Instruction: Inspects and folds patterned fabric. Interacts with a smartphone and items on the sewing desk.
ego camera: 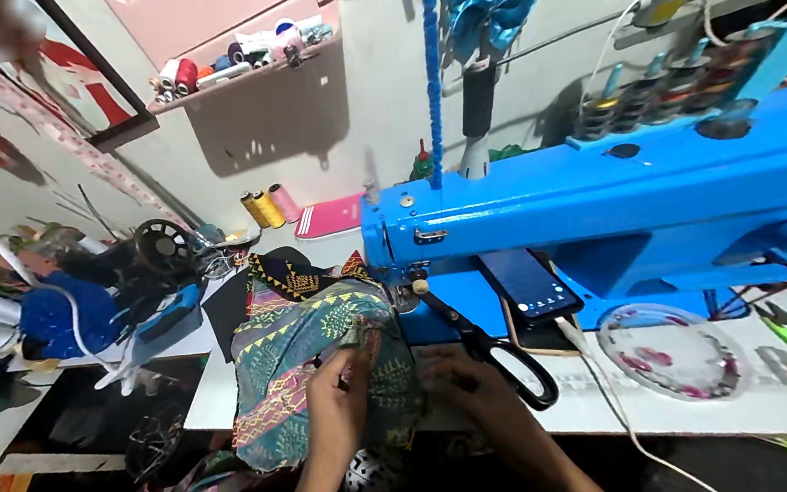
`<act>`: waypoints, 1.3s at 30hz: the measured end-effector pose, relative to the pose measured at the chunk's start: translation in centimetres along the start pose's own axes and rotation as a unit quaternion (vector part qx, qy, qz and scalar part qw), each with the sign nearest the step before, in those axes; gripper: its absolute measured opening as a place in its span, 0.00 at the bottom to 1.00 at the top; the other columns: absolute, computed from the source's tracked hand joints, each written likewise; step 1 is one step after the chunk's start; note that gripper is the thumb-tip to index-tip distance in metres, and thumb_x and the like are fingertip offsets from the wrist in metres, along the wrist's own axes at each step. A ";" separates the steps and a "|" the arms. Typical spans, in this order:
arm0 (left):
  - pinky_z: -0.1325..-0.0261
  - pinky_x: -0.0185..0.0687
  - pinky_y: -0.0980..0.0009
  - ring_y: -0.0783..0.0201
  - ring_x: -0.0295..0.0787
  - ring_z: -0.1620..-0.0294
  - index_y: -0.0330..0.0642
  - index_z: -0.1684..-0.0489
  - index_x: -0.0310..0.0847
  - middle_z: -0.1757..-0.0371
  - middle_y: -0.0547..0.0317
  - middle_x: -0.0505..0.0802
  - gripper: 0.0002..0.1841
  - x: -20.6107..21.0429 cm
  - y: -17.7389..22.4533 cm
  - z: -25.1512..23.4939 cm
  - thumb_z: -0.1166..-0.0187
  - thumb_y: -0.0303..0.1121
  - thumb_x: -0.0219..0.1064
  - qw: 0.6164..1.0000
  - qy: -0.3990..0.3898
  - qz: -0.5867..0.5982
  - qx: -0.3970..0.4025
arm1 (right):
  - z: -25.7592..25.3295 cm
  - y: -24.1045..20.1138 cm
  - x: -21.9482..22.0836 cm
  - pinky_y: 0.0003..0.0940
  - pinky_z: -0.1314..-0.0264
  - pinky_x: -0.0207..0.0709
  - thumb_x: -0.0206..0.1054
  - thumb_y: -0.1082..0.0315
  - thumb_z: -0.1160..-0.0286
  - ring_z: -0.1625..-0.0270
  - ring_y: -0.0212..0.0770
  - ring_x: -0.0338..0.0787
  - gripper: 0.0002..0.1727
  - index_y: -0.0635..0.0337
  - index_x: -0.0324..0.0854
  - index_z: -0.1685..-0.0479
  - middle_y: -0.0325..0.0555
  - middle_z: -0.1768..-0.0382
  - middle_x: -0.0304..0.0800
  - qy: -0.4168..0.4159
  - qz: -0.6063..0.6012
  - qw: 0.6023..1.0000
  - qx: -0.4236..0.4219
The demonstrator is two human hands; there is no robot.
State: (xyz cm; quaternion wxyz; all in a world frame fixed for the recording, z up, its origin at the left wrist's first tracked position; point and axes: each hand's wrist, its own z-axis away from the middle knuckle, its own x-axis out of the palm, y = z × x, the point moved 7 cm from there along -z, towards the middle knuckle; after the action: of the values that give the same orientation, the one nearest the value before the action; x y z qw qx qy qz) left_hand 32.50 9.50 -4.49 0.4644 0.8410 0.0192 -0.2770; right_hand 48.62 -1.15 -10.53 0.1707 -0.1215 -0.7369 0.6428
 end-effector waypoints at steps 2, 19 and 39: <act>0.63 0.78 0.87 0.84 0.83 0.70 0.34 0.64 0.90 0.69 0.62 0.92 0.10 0.5 0.0 0.3 0.20 0.30 0.65 1.000 0.002 -0.013 0.007 | 0.1 -2.4 -0.5 0.16 0.55 0.83 0.71 0.66 0.26 0.52 0.22 0.88 0.07 0.55 0.93 0.57 0.39 0.45 0.89 0.082 0.008 0.992 -0.091; 0.66 0.76 0.89 0.88 0.80 0.73 0.36 0.67 0.88 0.73 0.70 0.88 0.11 1.2 -0.8 0.1 0.18 0.29 0.60 0.999 0.004 0.029 -0.037 | -0.9 0.4 4.3 0.20 0.56 0.89 0.69 0.76 0.27 0.63 0.22 0.92 0.06 0.67 0.83 0.55 0.37 0.60 0.94 0.193 -0.099 0.967 -0.134; 0.54 0.80 0.89 0.86 0.85 0.63 0.29 0.65 0.92 0.68 0.59 0.92 0.11 1.8 1.2 0.2 0.21 0.28 0.65 0.997 0.038 -0.037 0.059 | -1.0 0.2 4.2 0.17 0.48 0.85 0.71 0.77 0.31 0.55 0.27 0.93 0.04 0.68 0.89 0.62 0.49 0.59 0.95 0.218 0.055 0.933 -0.281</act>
State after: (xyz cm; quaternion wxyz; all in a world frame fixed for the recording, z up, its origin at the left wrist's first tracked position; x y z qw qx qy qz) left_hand 34.30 8.27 -4.54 0.4024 0.8756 0.0512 -0.2622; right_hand 45.18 1.44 -10.17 0.2502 -0.3419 -0.8241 0.3759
